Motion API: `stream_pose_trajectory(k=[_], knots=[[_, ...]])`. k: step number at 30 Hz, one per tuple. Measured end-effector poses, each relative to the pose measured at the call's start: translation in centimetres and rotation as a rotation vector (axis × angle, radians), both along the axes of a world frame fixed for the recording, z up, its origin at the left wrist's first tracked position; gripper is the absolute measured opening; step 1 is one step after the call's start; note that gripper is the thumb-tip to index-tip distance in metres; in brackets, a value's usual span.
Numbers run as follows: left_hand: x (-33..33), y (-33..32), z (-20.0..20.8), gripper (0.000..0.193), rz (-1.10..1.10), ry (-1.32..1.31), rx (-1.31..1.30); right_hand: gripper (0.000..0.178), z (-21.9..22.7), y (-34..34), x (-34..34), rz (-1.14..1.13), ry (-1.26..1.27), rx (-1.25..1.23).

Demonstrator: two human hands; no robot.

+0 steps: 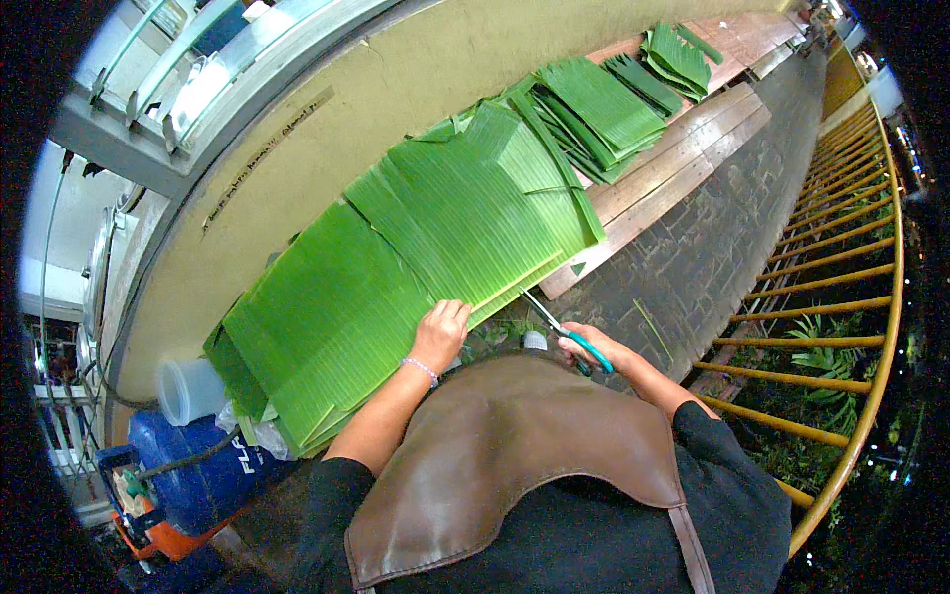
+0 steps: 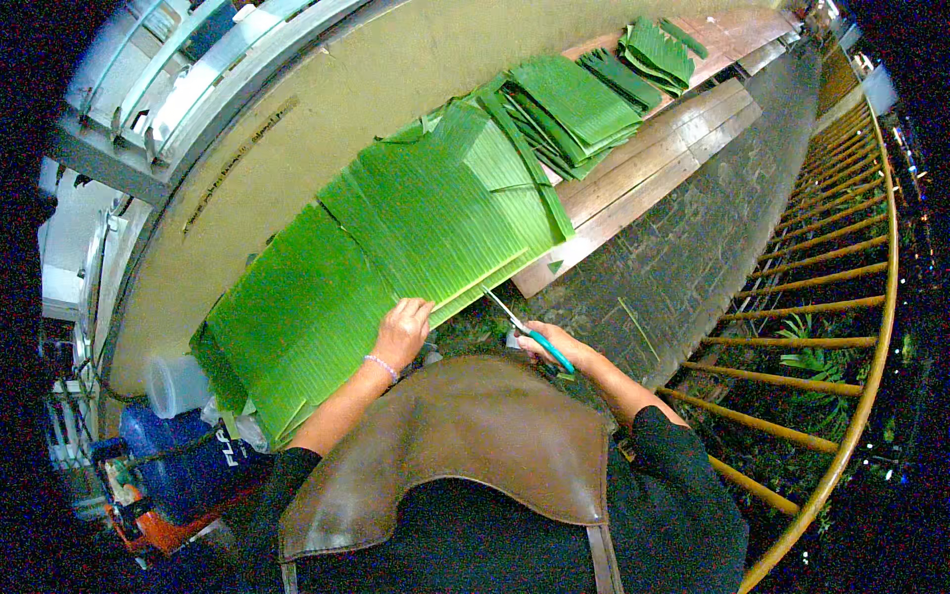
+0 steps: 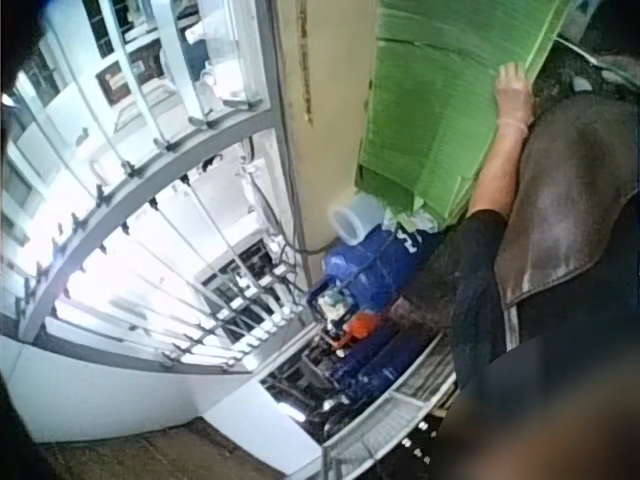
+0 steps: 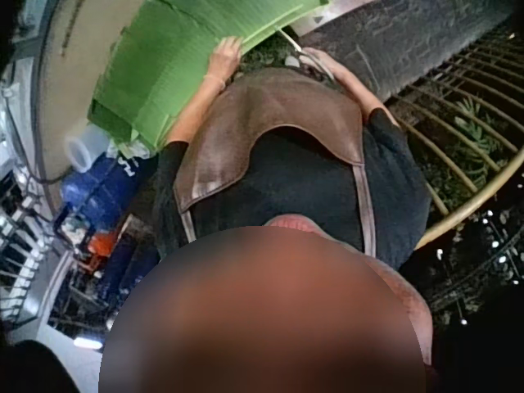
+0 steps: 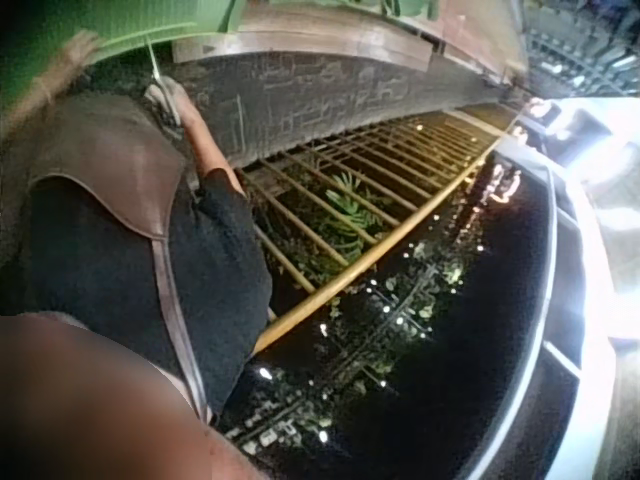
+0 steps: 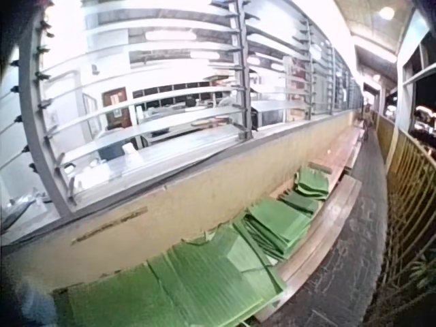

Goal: The person uses scissors to cut large green banana leaves into smaller rectangular pieces on a wooden workbench. The person repeatedly picks up leaves, aligns them, and trims the edges, stacking the cut pieces on the bench.

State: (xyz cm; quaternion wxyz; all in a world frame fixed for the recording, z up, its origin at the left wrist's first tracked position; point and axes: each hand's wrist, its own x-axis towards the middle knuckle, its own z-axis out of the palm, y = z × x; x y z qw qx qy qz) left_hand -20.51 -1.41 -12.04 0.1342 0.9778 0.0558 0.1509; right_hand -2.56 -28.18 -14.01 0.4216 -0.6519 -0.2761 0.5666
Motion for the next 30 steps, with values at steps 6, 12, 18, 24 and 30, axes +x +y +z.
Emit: stream_pose_trajectory(k=[6,12,18,24,30], knots=[[0.0,-0.5,0.5,0.027,-0.022,0.037,0.021,0.031,-2.0,0.8,-1.0,-0.119,-0.034,0.059],[0.0,-1.0,0.8,0.023,-0.046,0.042,0.030,0.029,-1.7,2.2,-1.2,-0.169,-0.067,0.028],[0.0,-1.2,0.8,0.030,-0.065,0.048,0.011,0.029,-0.4,2.5,-1.3,-0.169,-0.083,0.078],[0.2,-1.3,1.3,0.024,-0.100,0.096,0.055,0.026,-0.2,2.6,-1.7,-0.260,0.026,-0.001],[0.8,-1.0,1.8,0.032,-0.129,0.157,0.118,0.025,-0.1,1.4,-0.6,-0.374,0.224,0.149]])
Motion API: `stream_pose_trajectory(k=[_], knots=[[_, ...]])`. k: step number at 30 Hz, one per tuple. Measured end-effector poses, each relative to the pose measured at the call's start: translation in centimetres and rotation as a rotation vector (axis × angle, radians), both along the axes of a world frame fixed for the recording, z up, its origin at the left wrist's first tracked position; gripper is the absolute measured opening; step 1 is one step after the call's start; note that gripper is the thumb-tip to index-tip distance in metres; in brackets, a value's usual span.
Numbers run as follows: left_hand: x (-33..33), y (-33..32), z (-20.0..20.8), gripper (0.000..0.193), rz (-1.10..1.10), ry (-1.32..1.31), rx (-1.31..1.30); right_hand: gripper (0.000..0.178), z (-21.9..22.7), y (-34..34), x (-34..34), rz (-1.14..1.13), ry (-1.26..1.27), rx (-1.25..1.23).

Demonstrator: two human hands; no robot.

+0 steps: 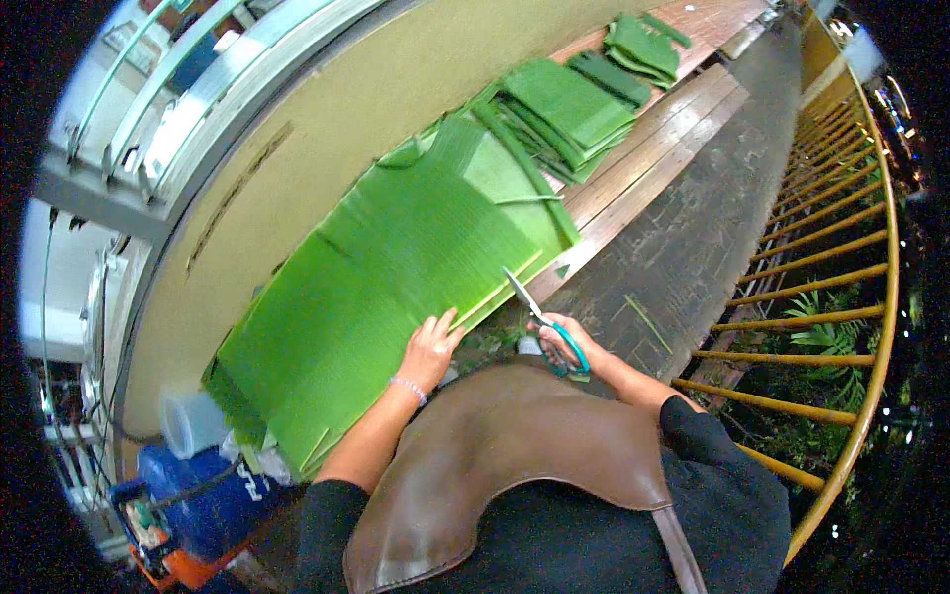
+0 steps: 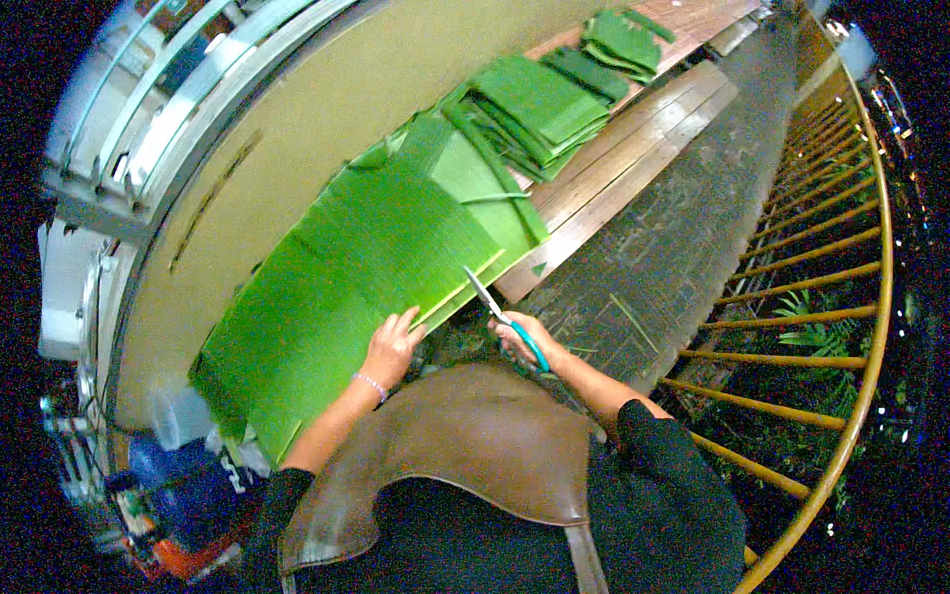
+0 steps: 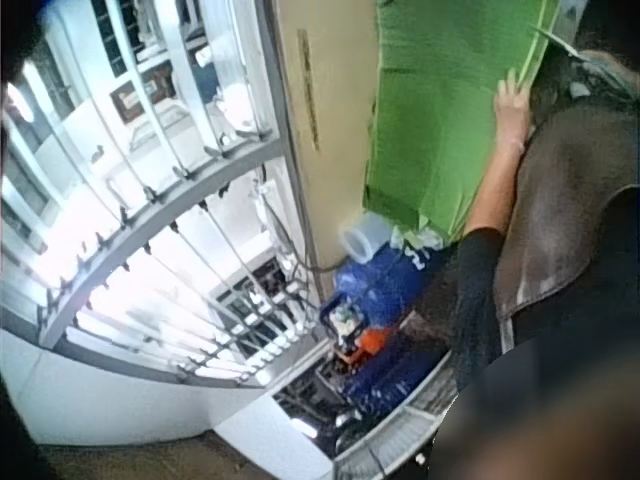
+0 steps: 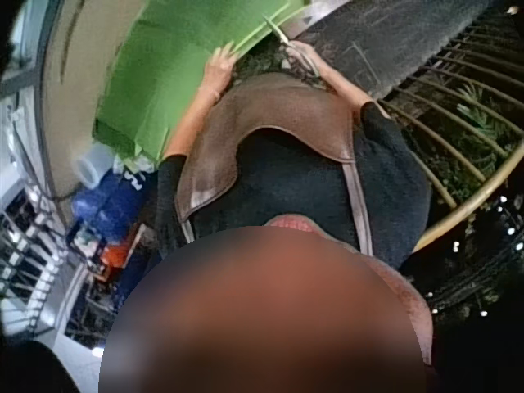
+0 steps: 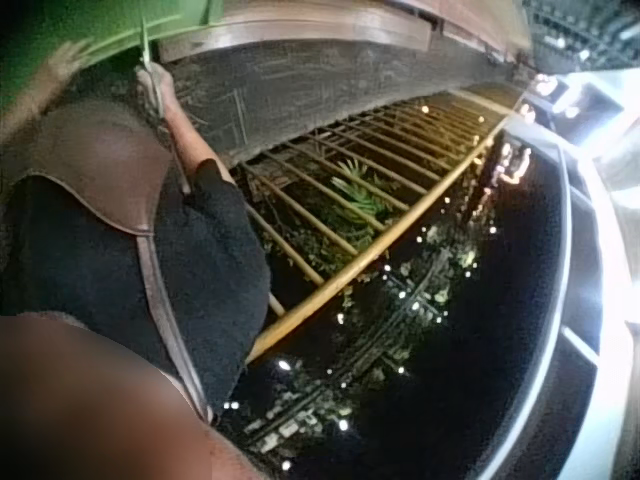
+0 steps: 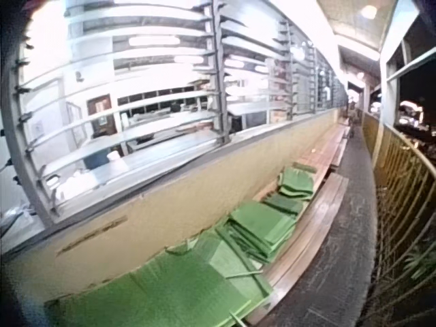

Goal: The person uses scissors to cut large green banana leaves into smaller rectangular pieces on a wooden workbench. The person repeatedly picks up leaves, aligns them, and trims the edges, stacking the cut pieces on the bench.

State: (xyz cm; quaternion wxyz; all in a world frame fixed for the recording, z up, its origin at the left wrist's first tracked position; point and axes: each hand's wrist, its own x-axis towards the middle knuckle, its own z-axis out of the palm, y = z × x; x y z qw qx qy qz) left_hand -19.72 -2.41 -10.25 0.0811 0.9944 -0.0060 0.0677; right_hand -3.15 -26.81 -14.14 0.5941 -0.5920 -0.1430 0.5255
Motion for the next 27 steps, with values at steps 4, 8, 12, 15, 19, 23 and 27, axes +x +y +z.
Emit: stream_pose_trajectory(k=[4,8,12,15,19,23,27], knots=[[0.3,-0.1,0.6,0.037,-0.026,0.018,0.019,0.048,-2.2,2.9,2.9,-0.023,0.009,0.235],[0.0,0.2,1.7,0.042,-0.015,0.000,0.004,0.057,-3.8,8.0,4.8,-0.094,0.086,0.314],[-0.9,2.0,3.1,0.049,0.129,-0.125,-0.071,0.047,-2.8,10.5,6.3,-0.096,0.091,0.204],[-2.1,6.0,5.1,0.055,0.357,-0.428,-0.192,0.042,-1.8,10.5,7.9,-0.067,-0.206,0.085],[-7.5,12.9,10.5,0.059,0.729,-0.750,-0.145,0.038,-1.7,10.3,10.1,-0.195,-0.290,-0.068],[-13.8,15.5,15.7,0.050,0.878,-0.909,-0.018,0.039,-2.2,10.9,12.2,-0.406,-0.154,-0.020],[-13.9,14.1,17.5,0.043,0.800,-0.816,0.224,0.045,-2.0,11.4,13.2,-0.468,-0.033,0.042]])
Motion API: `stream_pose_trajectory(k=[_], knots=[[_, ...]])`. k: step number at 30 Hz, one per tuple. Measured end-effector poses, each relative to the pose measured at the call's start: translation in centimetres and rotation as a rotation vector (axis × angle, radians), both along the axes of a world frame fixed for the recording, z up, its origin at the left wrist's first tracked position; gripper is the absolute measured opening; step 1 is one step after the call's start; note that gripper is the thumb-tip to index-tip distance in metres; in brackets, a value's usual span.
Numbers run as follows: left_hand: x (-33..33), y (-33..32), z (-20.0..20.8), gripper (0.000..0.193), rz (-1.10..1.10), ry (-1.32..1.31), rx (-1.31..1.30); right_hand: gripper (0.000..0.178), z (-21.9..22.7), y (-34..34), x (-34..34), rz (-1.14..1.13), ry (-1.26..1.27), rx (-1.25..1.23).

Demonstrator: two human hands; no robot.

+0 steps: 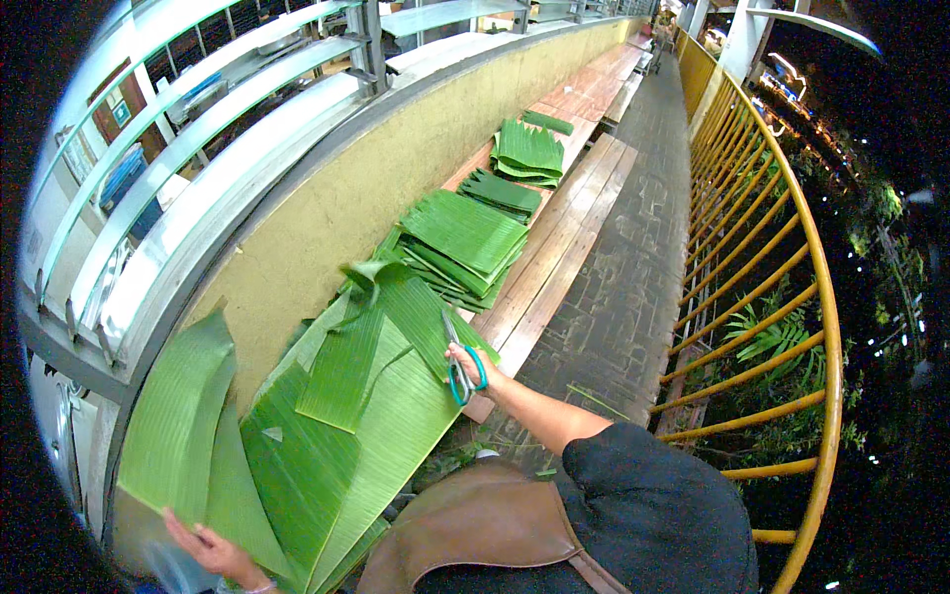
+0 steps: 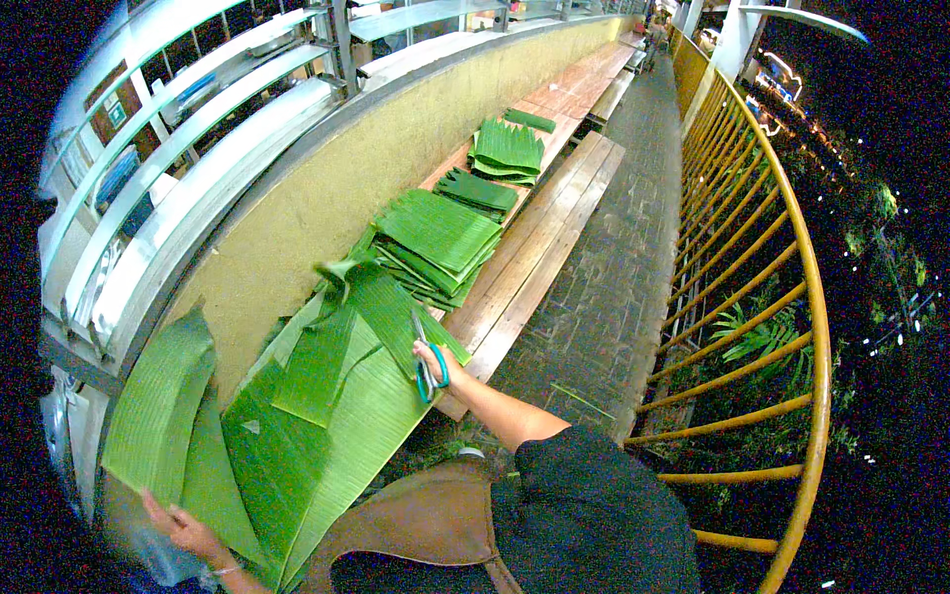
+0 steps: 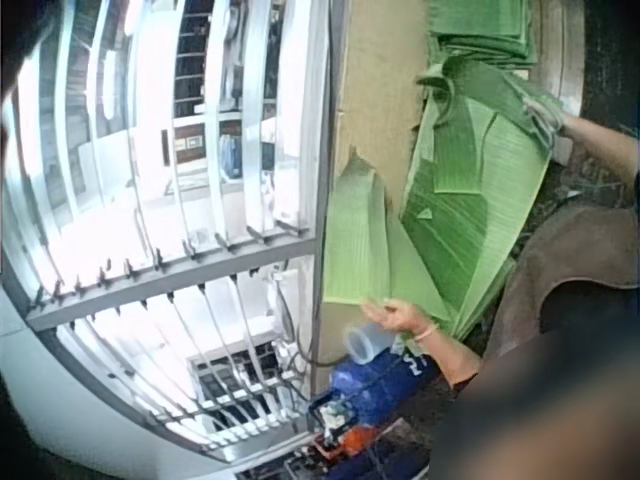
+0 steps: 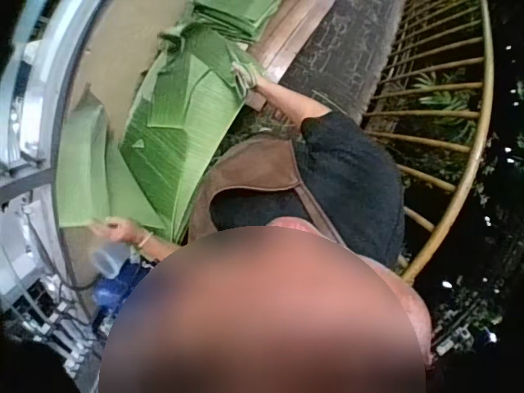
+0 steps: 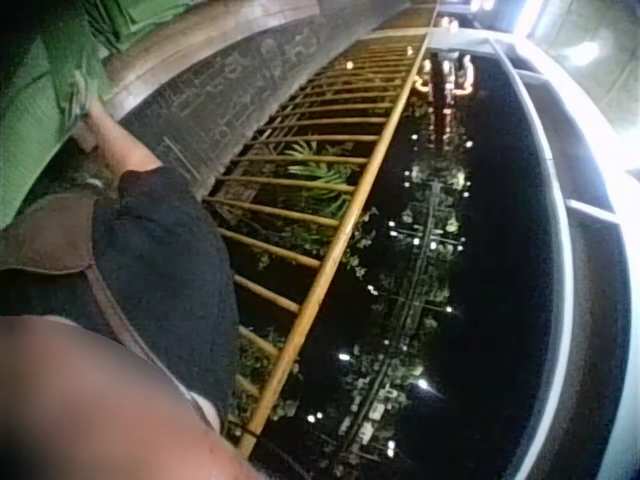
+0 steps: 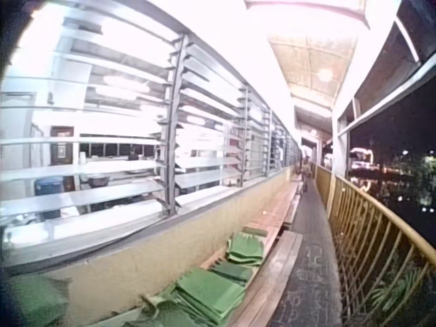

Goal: The person uses scissors to cut large green banana leaves into smaller rectangular pieces on a wooden workbench. The person repeatedly picks up leaves, aligns them, and trims the edges, stacking the cut pieces on the bench.

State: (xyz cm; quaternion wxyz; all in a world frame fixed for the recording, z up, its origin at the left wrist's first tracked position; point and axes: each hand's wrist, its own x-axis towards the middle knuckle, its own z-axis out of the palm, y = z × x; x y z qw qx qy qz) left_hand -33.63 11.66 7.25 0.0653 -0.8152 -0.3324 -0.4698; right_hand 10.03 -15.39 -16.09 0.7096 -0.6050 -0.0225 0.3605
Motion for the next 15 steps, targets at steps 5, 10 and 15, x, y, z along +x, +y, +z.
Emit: stream_pose_trajectory(k=[5,10,15], knots=[[8.1,-7.2,-5.0,0.037,-0.424,0.430,-0.284,0.046,0.5,0.5,0.5,0.156,0.049,0.004],[14.9,-11.5,-12.1,0.068,-0.847,0.785,-0.472,0.044,2.0,-1.6,-0.9,0.253,0.277,-0.118],[14.5,-12.0,-16.2,0.052,-0.782,0.757,-0.388,0.042,4.3,-4.5,-4.4,0.324,0.183,-0.185]])
